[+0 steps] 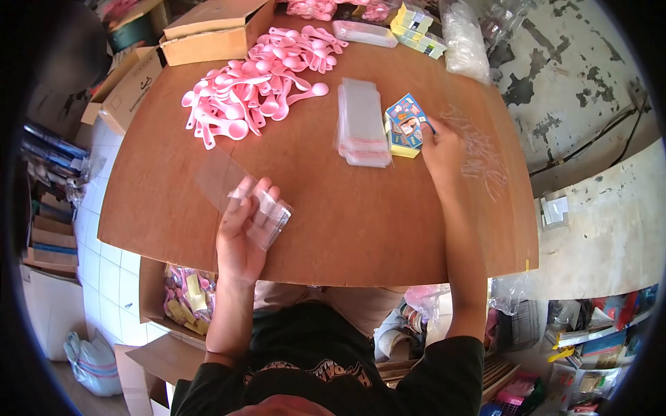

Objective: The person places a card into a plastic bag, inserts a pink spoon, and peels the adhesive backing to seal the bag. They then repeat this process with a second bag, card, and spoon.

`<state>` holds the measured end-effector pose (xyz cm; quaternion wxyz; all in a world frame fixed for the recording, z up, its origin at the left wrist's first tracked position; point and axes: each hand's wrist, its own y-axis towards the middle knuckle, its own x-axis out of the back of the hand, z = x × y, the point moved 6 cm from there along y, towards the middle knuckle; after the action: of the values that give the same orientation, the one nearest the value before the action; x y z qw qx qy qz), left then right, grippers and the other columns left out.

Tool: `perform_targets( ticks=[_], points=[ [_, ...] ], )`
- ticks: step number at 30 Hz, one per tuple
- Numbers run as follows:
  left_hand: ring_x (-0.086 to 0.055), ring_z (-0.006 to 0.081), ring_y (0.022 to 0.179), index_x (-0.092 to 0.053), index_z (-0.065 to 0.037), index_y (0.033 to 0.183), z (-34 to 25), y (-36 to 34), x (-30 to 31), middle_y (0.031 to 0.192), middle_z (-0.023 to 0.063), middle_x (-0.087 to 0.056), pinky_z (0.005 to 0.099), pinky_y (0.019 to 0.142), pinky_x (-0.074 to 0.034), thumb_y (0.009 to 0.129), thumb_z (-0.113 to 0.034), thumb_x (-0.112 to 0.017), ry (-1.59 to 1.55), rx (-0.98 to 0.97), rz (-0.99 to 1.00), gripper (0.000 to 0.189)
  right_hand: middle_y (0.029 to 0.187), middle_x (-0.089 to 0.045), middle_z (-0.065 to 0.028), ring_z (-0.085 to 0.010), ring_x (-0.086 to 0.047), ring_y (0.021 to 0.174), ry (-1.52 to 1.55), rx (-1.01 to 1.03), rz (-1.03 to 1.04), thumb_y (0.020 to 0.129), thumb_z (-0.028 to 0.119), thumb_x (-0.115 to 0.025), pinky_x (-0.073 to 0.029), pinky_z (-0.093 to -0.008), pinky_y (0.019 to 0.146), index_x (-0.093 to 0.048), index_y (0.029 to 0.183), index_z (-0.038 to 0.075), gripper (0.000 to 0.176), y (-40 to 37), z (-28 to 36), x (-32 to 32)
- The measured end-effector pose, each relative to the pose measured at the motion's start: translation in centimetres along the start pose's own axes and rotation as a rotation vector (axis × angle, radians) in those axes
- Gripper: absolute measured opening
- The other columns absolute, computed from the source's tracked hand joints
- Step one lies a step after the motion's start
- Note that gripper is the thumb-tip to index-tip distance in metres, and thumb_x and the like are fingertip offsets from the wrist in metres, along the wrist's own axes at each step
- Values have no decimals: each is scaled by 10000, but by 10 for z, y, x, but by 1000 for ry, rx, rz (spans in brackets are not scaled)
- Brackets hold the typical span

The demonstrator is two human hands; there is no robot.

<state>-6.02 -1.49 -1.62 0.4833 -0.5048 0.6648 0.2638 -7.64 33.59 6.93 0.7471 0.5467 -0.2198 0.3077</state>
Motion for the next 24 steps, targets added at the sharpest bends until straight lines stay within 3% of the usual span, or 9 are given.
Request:
perform_targets(
  ticks=[2,4,7,12,19,24],
  points=[
    [-533,288,1172,-390,-30,1317,-2,1,3,1255,168,-538,434,974,-460,963,-89,-451,-4,-47,-41,364,838,-668,-155,-232,-635,671,102,-3,-46,859,131,-628,-483,-340,616,-675,992,3,190,-4,11,4],
    [-531,288,1177,-381,-30,1326,-5,3,-2,1266,176,-530,427,965,-464,970,-75,-444,-26,-110,58,365,828,-670,-66,-110,-597,642,406,-255,138,879,107,-626,-469,-274,571,-662,1021,-15,190,-14,41,8],
    [-527,294,1184,-338,-41,1362,-8,3,-3,1284,179,-526,424,970,-459,969,-93,-473,-4,-160,5,419,835,-648,-16,-44,-556,651,732,-360,372,881,77,-635,-457,-218,552,-637,1064,-27,210,-40,106,6],
    [-505,282,1211,-300,-47,1397,-9,4,-6,1316,158,-509,417,973,-454,970,-119,-481,-26,-226,-40,469,835,-656,-66,-60,-600,663,976,-423,630,897,91,-632,-485,-199,553,-600,1104,-31,242,-80,161,-11],
    [-470,263,1248,-252,-70,1431,-13,1,-8,1373,122,-458,401,979,-440,974,-162,-478,38,-289,-52,518,894,-646,-81,-81,-608,754,1089,-469,574,915,65,-595,-506,-224,623,-565,1150,-33,257,-90,177,-15],
    [-473,282,1243,-264,-73,1426,-8,1,-9,1376,146,-445,420,984,-440,975,-155,-475,2,-306,-55,504,853,-666,-73,-56,-604,672,1120,-389,565,904,94,-626,-491,-194,556,-585,1130,-37,265,-100,179,-28]
  ],
)
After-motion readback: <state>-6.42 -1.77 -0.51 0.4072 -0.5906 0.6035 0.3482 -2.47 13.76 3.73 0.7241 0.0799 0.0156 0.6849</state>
